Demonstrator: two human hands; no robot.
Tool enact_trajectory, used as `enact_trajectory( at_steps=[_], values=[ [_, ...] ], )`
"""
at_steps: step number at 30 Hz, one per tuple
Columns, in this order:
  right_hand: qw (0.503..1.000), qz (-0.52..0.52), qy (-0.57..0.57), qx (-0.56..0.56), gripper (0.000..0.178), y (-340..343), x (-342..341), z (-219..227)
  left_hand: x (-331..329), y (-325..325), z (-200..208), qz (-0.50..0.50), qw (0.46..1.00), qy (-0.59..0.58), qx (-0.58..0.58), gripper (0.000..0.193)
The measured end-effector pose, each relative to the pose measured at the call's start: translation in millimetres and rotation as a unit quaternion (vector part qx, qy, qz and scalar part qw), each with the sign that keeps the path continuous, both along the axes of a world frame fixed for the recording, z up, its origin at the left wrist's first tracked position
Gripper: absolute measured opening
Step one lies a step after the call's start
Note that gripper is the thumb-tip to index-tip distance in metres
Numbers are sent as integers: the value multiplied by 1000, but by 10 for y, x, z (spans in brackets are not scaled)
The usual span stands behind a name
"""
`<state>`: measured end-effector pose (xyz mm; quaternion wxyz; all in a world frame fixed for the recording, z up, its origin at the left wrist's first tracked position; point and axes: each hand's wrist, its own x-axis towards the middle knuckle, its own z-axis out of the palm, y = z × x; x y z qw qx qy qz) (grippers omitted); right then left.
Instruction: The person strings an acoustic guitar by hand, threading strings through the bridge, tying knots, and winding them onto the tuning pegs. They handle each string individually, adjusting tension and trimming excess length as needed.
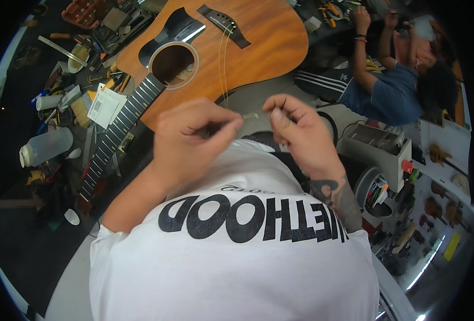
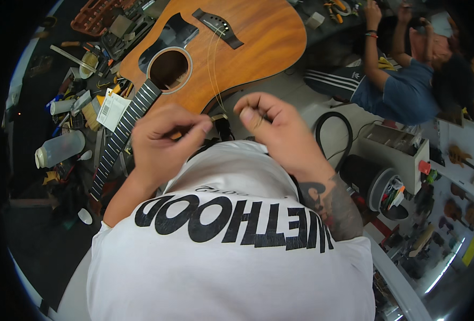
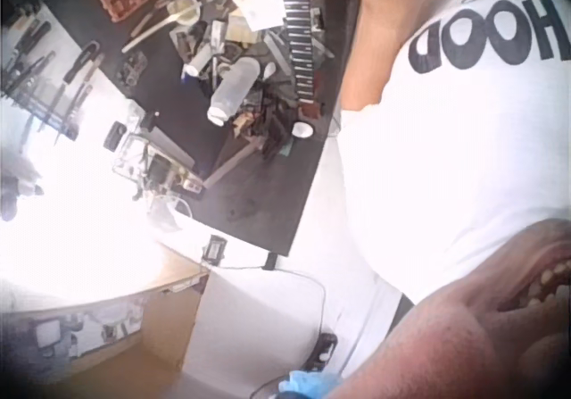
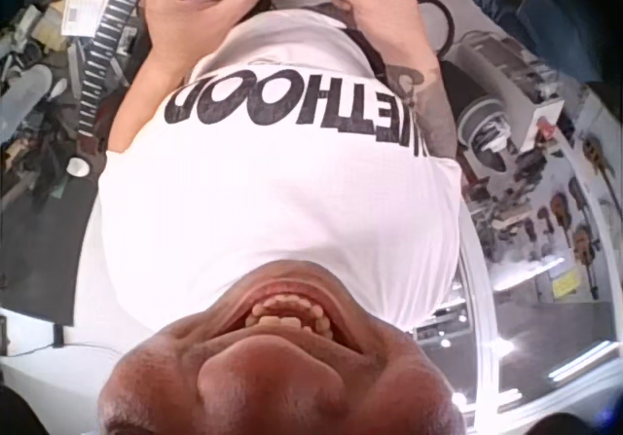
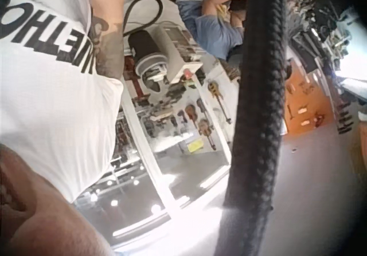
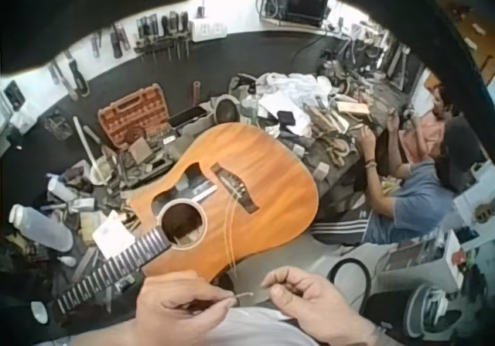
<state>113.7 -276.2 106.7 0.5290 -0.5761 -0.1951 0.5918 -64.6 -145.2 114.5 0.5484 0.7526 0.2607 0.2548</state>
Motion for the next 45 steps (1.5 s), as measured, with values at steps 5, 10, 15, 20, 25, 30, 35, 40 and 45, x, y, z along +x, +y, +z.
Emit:
enact_trajectory(
  at_steps=[5,10,15,20,25,30,35,40,45],
  values=[
    [987,-16,-60,-149,26,301,675,-388,309,610,-144,122,970,42,205,7],
    [971,-7,-69,-227,32,509,1215,-704,564,1053,-558,150,906,102,381,12],
    [978,38,-40,-200,32,881,1761,-757,811,1271,-691,88,825,152,537,15],
    [974,136,-85,-163,37,1133,2047,-704,954,1459,-846,-10,759,135,637,27],
    [985,103,-19,-140,36,1341,1975,-696,1051,1689,-913,-82,738,115,660,30],
    [992,57,-31,-109,33,1505,1853,-820,1152,1851,-1148,-103,721,28,685,15],
    [993,31,-113,-22,26,1697,1604,-972,1236,2036,-1295,-128,687,-38,715,13],
    [970,35,-241,22,22,1797,1455,-1070,1224,2172,-1327,-187,647,-32,738,28],
    [937,12,-342,68,24,1814,1374,-1130,1312,2348,-1220,-235,566,-58,788,19]
  ],
)
